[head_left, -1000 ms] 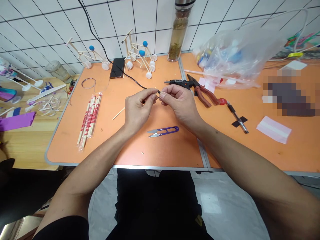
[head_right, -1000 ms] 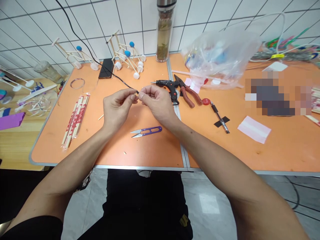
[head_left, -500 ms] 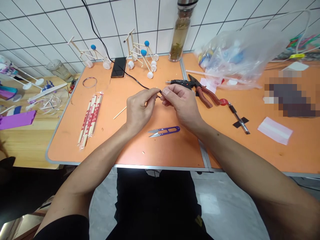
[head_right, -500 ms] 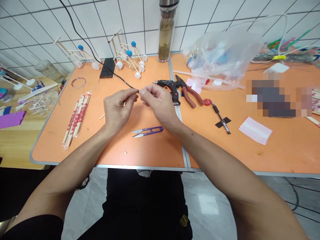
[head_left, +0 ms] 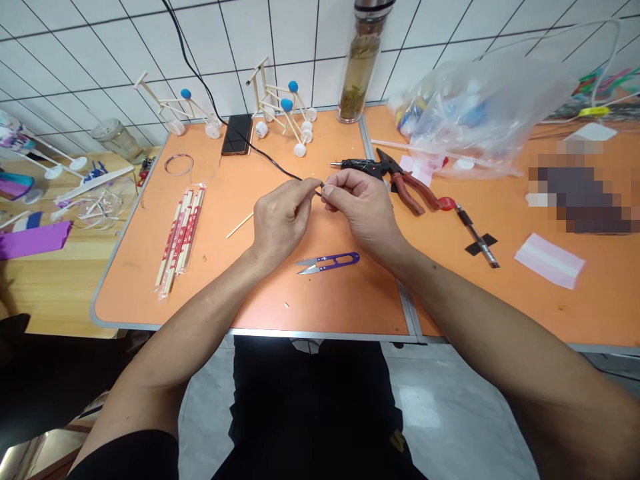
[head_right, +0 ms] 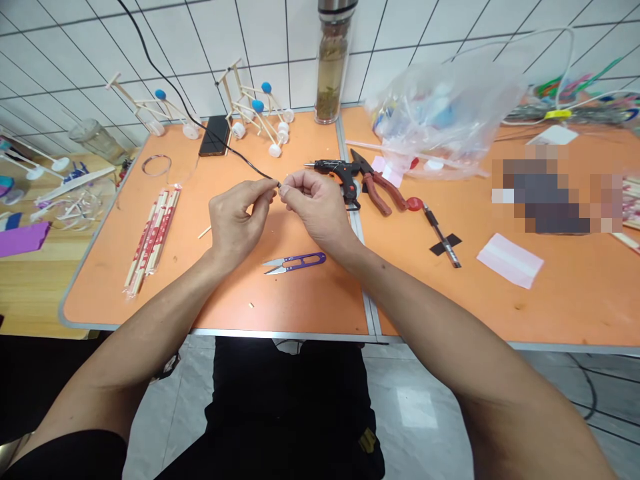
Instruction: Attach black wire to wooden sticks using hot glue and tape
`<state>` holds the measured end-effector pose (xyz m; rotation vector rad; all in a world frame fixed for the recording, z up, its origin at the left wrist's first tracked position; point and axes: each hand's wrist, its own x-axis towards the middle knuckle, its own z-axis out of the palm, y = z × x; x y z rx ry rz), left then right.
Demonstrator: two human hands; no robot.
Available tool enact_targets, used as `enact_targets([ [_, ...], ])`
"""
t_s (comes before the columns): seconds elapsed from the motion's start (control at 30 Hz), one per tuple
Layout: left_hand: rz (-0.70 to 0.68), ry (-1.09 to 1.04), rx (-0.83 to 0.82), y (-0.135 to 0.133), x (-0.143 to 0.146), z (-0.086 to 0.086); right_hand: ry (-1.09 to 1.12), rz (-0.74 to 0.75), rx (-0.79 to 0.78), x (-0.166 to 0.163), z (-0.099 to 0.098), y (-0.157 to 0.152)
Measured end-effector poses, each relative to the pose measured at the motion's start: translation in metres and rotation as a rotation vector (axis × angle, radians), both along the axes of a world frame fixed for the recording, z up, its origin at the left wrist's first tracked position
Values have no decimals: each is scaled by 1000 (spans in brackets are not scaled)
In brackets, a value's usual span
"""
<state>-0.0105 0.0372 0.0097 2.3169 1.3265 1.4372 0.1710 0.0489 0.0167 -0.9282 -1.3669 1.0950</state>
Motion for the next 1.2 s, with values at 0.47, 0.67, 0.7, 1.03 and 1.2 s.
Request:
enact_targets([
  [0.47,-20,-158,-96,-3,6,1,-6,-7,26,0,-1,2],
  [0.67,-17,-189,-117,-4,7,1,-25,-6,46,1,-3,3],
  [0.7,-21,-196,-120,-4,7,1,-26,-6,55,1,-3,4],
  [1.03,-74,-283,-195,1,7,-5,-96,-49,112,1,1,2],
  [1.2,-75,-288,-214,1,8,-6,-115,-67,140,1,2,1],
])
